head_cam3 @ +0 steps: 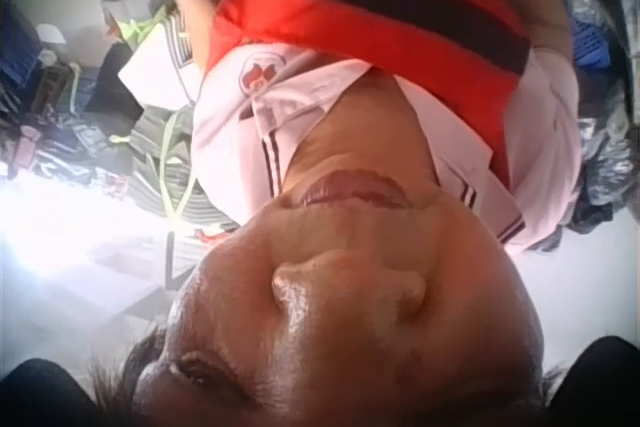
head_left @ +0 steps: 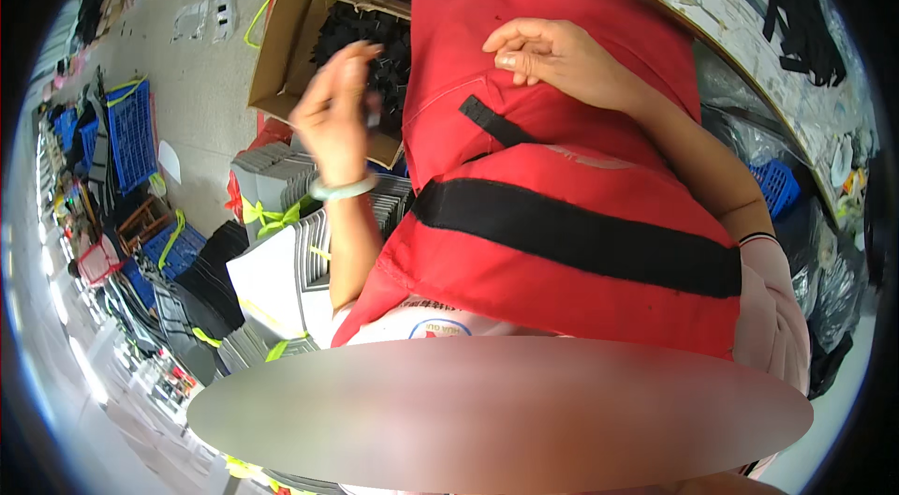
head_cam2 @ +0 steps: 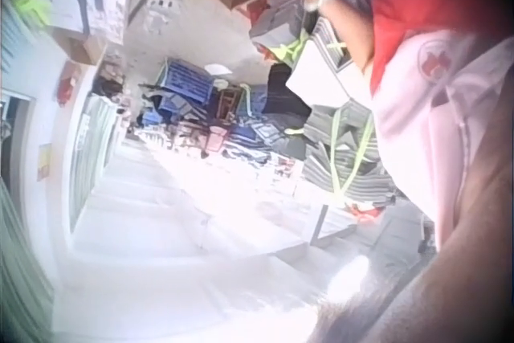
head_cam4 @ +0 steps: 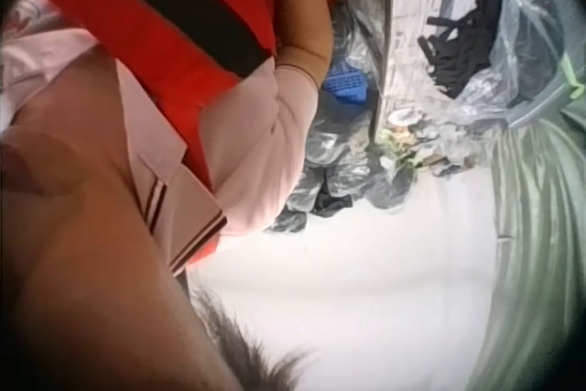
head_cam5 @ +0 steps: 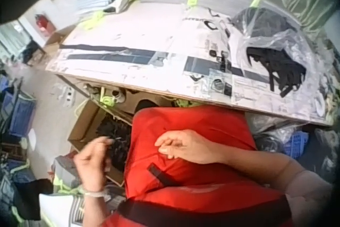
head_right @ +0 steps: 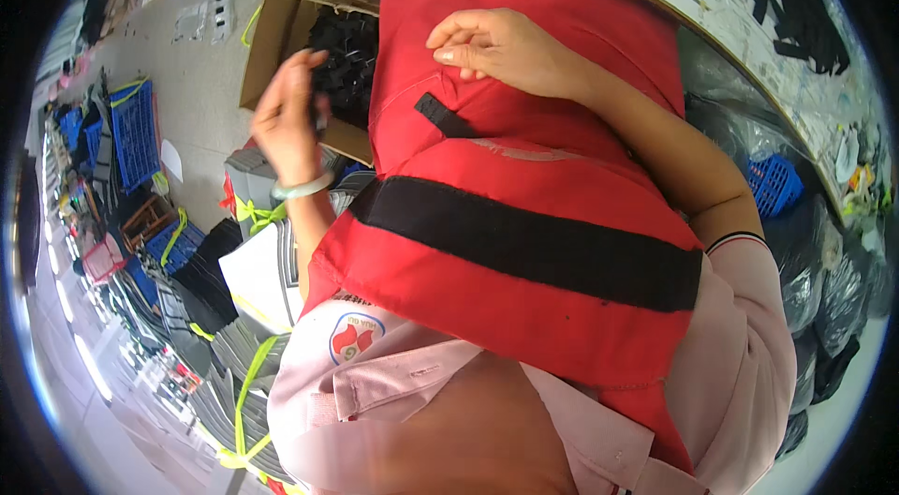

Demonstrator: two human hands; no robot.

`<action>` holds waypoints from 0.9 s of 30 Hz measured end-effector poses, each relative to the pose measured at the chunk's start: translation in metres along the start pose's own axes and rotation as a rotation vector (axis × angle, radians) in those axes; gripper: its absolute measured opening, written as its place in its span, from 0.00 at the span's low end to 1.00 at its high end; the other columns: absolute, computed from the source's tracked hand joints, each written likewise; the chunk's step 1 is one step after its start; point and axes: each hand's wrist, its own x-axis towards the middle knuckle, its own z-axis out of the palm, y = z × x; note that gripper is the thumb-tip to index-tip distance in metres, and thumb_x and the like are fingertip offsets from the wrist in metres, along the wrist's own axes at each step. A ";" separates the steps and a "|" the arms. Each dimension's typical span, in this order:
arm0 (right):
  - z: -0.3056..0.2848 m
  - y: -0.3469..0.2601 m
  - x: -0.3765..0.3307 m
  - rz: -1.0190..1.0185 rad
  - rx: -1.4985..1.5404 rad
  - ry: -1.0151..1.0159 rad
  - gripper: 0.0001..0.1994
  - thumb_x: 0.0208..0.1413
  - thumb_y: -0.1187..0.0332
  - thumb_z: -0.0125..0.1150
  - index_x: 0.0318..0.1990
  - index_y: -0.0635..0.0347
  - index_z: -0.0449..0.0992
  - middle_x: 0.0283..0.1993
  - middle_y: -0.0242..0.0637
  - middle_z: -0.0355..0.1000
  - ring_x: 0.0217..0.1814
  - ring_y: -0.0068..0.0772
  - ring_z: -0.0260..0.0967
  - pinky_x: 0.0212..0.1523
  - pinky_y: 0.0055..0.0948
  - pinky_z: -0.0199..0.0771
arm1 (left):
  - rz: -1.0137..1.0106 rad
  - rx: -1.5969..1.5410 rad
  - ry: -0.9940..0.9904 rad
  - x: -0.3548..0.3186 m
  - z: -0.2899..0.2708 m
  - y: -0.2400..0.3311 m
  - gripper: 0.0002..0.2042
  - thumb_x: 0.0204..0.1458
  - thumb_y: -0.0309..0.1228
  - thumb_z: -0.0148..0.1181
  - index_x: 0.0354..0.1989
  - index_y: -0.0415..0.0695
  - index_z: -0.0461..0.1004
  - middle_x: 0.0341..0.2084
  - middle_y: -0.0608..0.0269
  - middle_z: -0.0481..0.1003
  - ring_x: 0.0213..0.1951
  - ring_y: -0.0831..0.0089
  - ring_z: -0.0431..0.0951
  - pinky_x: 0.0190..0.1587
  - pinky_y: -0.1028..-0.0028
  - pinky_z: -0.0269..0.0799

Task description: The person is manually assembling plastic buckles onto black nylon straps at a workbench.

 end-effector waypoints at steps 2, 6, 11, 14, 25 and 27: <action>0.011 -0.004 0.002 0.033 0.060 -0.035 0.12 0.61 0.66 0.56 0.47 0.64 0.74 0.37 0.34 0.74 0.33 0.20 0.70 0.35 0.21 0.72 | -0.015 0.030 -0.170 -0.009 0.037 -0.012 0.07 0.56 0.25 0.58 0.39 0.41 0.81 0.34 0.66 0.79 0.25 0.86 0.72 0.25 0.84 0.66; 0.009 0.006 0.010 0.015 0.074 0.020 0.11 0.59 0.67 0.58 0.42 0.66 0.76 0.30 0.33 0.74 0.28 0.20 0.70 0.30 0.20 0.71 | 0.113 -0.217 -0.271 -0.011 0.091 -0.044 0.10 0.59 0.27 0.55 0.45 0.37 0.77 0.32 0.62 0.79 0.27 0.82 0.73 0.30 0.83 0.69; -0.018 0.000 -0.012 0.075 0.157 0.159 0.09 0.59 0.65 0.57 0.39 0.63 0.76 0.30 0.29 0.72 0.27 0.15 0.67 0.29 0.16 0.67 | -0.357 -0.684 -0.477 0.013 0.085 -0.039 0.16 0.64 0.36 0.48 0.51 0.35 0.71 0.34 0.59 0.79 0.14 0.83 0.64 0.15 0.83 0.56; -0.023 0.011 -0.022 0.075 0.346 0.341 0.13 0.59 0.63 0.58 0.42 0.67 0.75 0.33 0.35 0.75 0.30 0.21 0.72 0.31 0.19 0.73 | -0.356 -0.502 -0.535 0.007 0.094 -0.041 0.18 0.58 0.27 0.56 0.56 0.35 0.68 0.37 0.62 0.75 0.17 0.82 0.67 0.16 0.82 0.57; -0.127 -0.003 -0.071 -0.235 -0.424 0.812 0.09 0.56 0.67 0.61 0.41 0.60 0.76 0.41 0.36 0.73 0.45 0.30 0.70 0.49 0.28 0.69 | -0.823 -1.095 -0.635 0.030 0.112 -0.061 0.12 0.62 0.34 0.49 0.45 0.38 0.69 0.40 0.59 0.70 0.36 0.69 0.71 0.28 0.77 0.74; -0.212 0.020 -0.105 -0.374 -0.947 1.197 0.09 0.52 0.68 0.61 0.41 0.59 0.77 0.44 0.38 0.73 0.50 0.38 0.68 0.53 0.33 0.67 | -0.855 -1.081 -0.656 0.031 0.100 -0.074 0.12 0.61 0.34 0.50 0.46 0.39 0.71 0.40 0.57 0.70 0.40 0.66 0.71 0.36 0.70 0.81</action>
